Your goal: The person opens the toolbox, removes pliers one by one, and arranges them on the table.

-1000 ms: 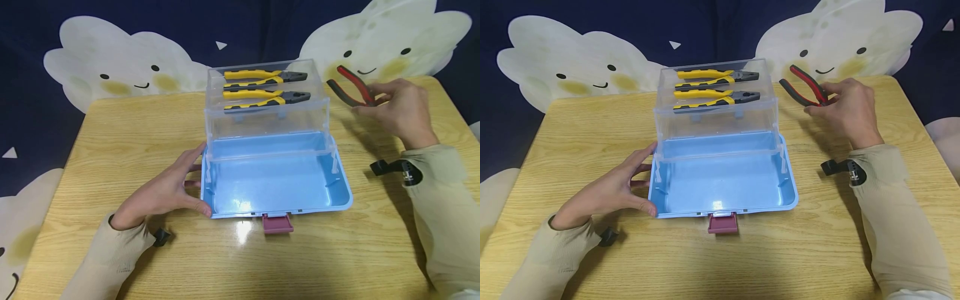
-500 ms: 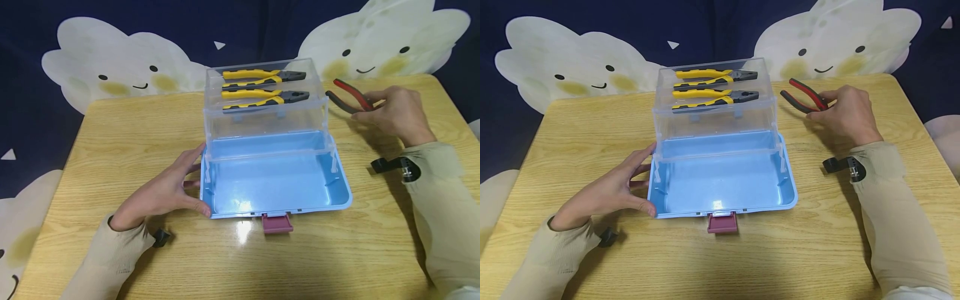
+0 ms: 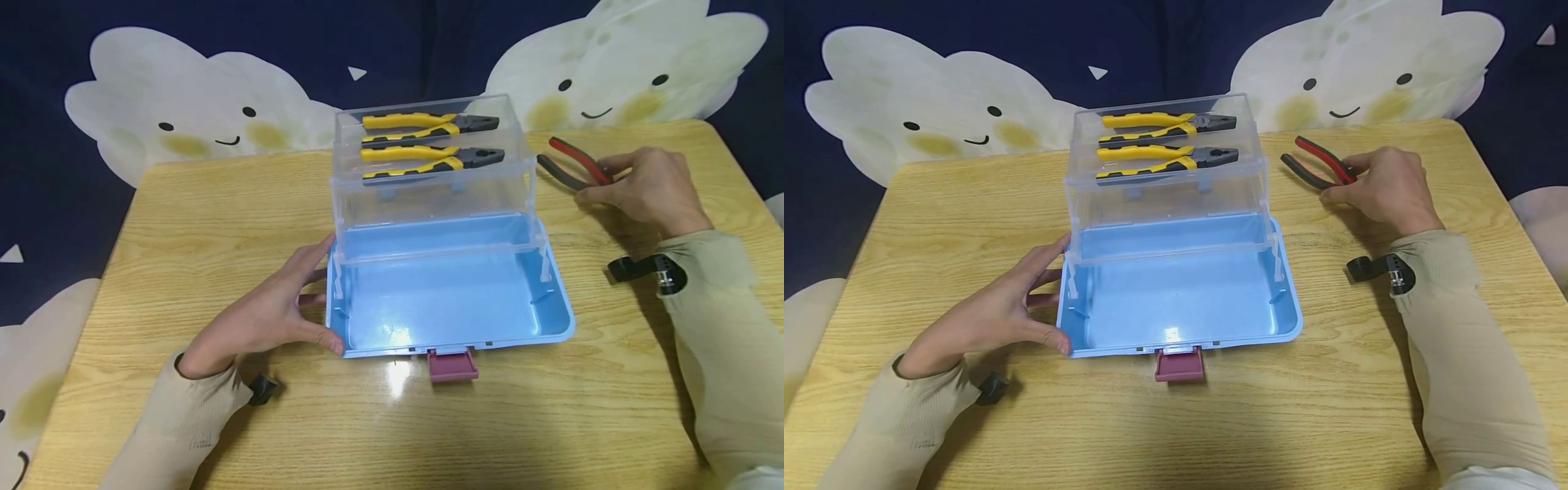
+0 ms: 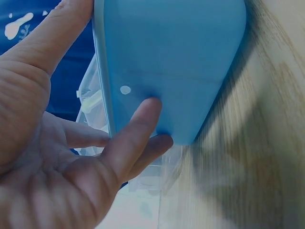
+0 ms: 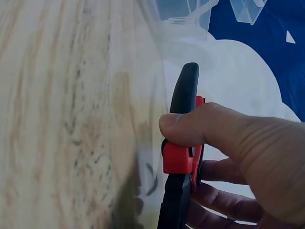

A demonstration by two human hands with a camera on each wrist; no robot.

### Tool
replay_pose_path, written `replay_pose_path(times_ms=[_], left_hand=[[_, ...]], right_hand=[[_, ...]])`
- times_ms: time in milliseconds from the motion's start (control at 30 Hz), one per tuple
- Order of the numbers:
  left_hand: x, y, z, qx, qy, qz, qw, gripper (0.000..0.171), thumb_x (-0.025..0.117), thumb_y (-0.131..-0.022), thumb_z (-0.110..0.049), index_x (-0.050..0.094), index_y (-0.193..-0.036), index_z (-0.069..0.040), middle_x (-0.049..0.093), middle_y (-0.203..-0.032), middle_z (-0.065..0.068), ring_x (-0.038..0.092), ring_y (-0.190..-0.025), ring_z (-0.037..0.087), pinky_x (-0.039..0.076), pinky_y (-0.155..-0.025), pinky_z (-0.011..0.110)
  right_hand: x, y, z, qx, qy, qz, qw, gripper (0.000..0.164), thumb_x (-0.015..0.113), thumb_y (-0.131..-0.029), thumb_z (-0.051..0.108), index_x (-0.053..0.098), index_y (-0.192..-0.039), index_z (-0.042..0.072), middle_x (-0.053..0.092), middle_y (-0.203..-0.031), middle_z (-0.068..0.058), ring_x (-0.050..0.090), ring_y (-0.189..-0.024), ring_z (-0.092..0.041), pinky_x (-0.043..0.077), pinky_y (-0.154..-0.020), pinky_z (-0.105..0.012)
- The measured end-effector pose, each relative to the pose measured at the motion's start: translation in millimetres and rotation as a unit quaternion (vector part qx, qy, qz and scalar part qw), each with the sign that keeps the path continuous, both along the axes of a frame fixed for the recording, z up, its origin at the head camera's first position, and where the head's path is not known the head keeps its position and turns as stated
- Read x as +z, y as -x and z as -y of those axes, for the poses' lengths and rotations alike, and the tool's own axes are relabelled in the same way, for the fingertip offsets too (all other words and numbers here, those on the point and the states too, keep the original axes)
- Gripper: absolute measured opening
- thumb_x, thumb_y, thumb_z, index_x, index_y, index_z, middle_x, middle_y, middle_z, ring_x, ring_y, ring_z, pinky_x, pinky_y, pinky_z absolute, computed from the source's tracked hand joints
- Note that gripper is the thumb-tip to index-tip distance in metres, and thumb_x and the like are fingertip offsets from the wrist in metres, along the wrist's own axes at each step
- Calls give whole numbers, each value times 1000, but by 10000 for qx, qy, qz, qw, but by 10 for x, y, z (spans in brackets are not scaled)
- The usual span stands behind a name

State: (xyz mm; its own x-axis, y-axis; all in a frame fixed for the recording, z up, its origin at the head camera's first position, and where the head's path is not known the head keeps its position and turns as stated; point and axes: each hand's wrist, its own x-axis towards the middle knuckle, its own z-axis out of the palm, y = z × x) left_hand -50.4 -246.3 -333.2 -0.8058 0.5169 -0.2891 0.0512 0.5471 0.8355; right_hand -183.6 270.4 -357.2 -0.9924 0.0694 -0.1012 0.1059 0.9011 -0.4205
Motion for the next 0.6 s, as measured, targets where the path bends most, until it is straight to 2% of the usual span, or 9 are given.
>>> replay_pose_path(times_ms=[167, 367, 600], left_hand=[[-2, -11, 11, -18, 31, -61, 10000, 139, 95, -69, -36, -4, -167, -32, 13, -171, 14, 34, -154, 45, 51, -114, 47], [-3, -11, 3, -51, 82, -198, 9998, 139, 95, -69, -38, -4, -167, -32, 15, -170, 14, 37, -153, 44, 49, -116, 45], [-5, -3, -1, -64, 153, -254, 9995, 140, 95, -69, -39, -4, -167, -30, 16, -170, 14, 39, -152, 42, 49, -117, 44]], right_hand=[[-25, 7, -22, 128, -47, -3, 9999, 76, 84, -83, 47, 64, -139, 1, 69, -125, -31, 53, -113, -42, 38, -73, -37], [-59, 13, -36, -6, 12, 232, 9997, 77, 83, -83, 49, 62, -141, 2, 69, -120, -30, 51, -108, -37, 39, -72, -36], [-73, 11, -49, 30, 38, 360, 9993, 80, 80, -86, 52, 59, -144, 2, 68, -123, -31, 52, -109, -38, 40, -72, -36]])
